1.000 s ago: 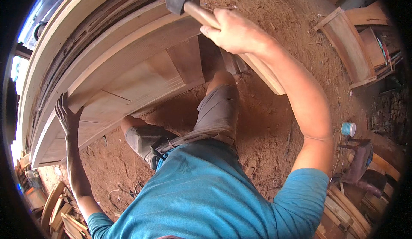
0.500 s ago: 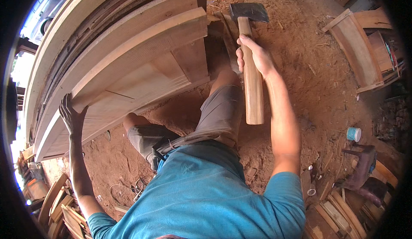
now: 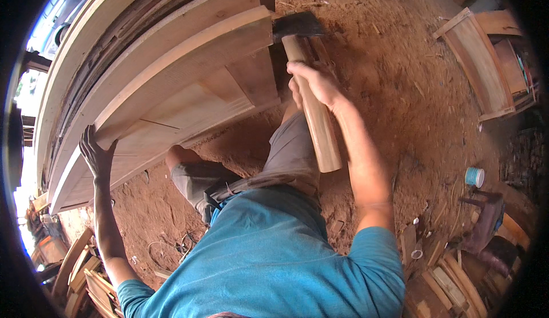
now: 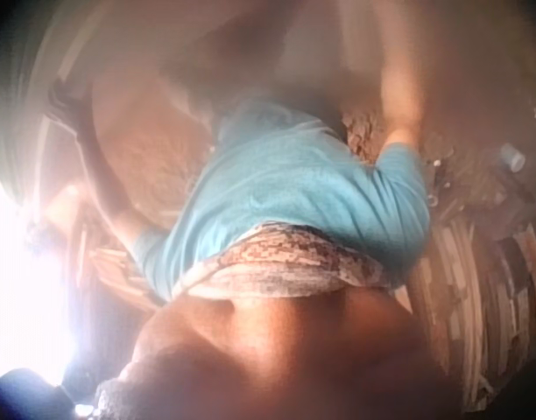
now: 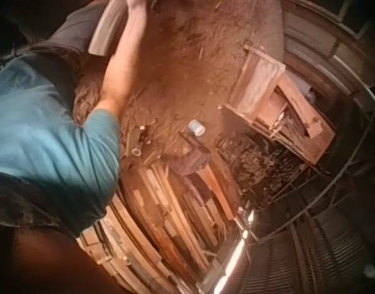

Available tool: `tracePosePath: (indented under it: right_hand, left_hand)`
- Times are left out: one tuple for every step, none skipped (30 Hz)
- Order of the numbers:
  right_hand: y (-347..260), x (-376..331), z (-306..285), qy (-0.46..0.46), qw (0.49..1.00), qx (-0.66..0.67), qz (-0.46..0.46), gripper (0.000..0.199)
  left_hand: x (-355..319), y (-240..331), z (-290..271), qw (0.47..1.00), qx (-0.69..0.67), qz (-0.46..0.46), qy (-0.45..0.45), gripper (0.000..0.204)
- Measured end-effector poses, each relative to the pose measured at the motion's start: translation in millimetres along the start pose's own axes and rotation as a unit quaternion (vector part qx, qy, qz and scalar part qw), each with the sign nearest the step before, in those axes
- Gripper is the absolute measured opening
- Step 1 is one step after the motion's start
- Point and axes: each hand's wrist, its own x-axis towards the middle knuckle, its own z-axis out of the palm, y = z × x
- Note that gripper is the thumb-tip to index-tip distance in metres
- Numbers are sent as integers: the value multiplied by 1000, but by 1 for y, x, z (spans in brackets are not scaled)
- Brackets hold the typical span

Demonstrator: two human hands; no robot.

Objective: The person assembles a wooden door by hand, fitting a long white strip into a groove on the door's edge and securing it with a hammer. They then attach a curved wooden frame piece to the door's perimeter, tapping it into place with a hammer to complete the assembly.

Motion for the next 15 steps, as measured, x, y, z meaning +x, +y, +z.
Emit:
tracePosePath:
  right_hand:
    - [-2, -2, 3, 0, 1000, -3, 6, 41]
    - [-3, -3, 4, -1, 1000, -7, 12, 42]
    - [-3, -2, 3, 2, 1000, 6, 7, 42]
    - [-1, -2, -1, 5, 1000, 19, 2, 43]
    - [1, -1, -5, 8, 999, 33, -3, 43]
    - [0, 1, -6, 1, 998, 60, -14, 45]
    - [-1, 2, -5, 5, 998, 65, -16, 45]
    - [-2, 3, -3, 9, 997, 70, -18, 46]
    - [-5, 1, 4, 1, 999, 27, -17, 47]
    - [-9, -2, 9, -8, 1000, -16, -17, 48]
    - [-13, -3, 8, -13, 1000, -10, -17, 45]
    - [-13, -4, 5, -4, 1000, 9, -12, 44]
    - [-10, -3, 0, 5, 1000, 27, -6, 42]
    - [-7, -1, -4, 13, 999, 46, 0, 41]
    - [-6, 1, -4, 7, 997, 72, -24, 38]
  left_hand:
    - [-2, -2, 0, 1000, -2, 2, 2, 105]
    - [-4, -4, 0, 1000, -4, 4, 4, 105]
    - [-3, -5, -1, 1000, -5, 4, 10, 105]
    - [-2, -5, -1, 1000, -5, 3, 5, 105]
    - [1, -4, 0, 1000, -5, 1, 0, 105]
    - [1, -2, 0, 1000, -5, 0, -9, 106]
    - [2, -1, 0, 1000, -2, -3, -9, 105]
    - [3, 0, -1, 1000, 0, -5, -9, 105]
    - [3, 0, -2, 1000, 3, -6, -10, 104]
    - [1, -2, -1, 1000, 3, -4, -4, 104]
    - [-3, -5, -1, 1000, 4, -2, 2, 104]
    - [-3, -5, -2, 1000, 4, 0, 10, 103]
    - [-2, -5, -2, 1000, 4, -1, 6, 103]
    - [-1, -4, -1, 1000, 4, -2, 2, 103]
    - [0, -3, -1, 1000, 4, -3, -3, 103]
